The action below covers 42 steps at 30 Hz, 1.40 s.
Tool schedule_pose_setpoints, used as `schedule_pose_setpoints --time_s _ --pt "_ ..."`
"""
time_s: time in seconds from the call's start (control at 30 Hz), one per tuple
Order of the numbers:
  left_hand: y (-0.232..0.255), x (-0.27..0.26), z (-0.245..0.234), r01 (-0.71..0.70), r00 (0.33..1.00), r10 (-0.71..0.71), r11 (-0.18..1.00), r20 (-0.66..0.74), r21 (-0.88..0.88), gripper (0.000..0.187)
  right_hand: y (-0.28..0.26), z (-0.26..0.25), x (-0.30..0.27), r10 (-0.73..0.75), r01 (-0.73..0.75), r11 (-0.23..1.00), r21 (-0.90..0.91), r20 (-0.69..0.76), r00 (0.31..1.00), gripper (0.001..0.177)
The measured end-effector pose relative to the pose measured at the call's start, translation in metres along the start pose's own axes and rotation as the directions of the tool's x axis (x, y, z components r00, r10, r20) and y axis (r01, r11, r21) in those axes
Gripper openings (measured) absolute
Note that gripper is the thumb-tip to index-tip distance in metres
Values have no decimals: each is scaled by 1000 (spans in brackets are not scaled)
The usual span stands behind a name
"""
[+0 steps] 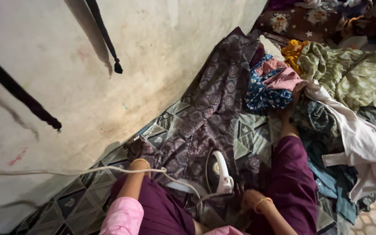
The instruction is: The person irons a patterned piece of fabric laid out on the floor. They repeatedly smooth the fabric with their hands and move the iron back and forth across its surface to remove wrinkles.
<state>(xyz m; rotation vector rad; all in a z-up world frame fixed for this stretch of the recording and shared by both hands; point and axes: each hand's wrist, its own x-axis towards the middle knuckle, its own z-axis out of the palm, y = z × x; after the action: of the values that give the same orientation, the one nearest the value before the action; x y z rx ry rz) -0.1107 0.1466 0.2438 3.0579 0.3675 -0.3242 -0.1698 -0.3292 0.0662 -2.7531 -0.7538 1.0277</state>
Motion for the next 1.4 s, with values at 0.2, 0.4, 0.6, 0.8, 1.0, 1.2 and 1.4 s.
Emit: schedule_pose_setpoints --time_s 0.2,0.4,0.6,0.8,1.0,1.2,1.4 --pt "-38 80 97 -194 725 347 932 594 -308 32 28 -6 -5 -57 47 996 80 129 990 29" --pt "-46 210 140 -83 988 155 654 26 -752 35 94 -95 29 395 -337 908 249 -241 886 34" --pt "65 276 159 -14 997 55 808 52 -590 44 124 -141 157 583 -128 526 841 -246 774 47" --pt "145 310 154 -149 962 245 846 124 -512 69 121 -174 268 691 -126 688 715 -592 415 65" --pt "70 374 136 -131 972 -78 599 -220 -790 43 154 -183 284 714 235 653 720 -689 127 46" --pt "76 373 171 -57 927 -184 792 -327 -608 27 151 -166 301 677 -64 735 674 -728 107 43" --pt "77 337 188 -220 927 -46 739 -373 -637 82 158 -167 269 732 27 668 744 -663 158 66"
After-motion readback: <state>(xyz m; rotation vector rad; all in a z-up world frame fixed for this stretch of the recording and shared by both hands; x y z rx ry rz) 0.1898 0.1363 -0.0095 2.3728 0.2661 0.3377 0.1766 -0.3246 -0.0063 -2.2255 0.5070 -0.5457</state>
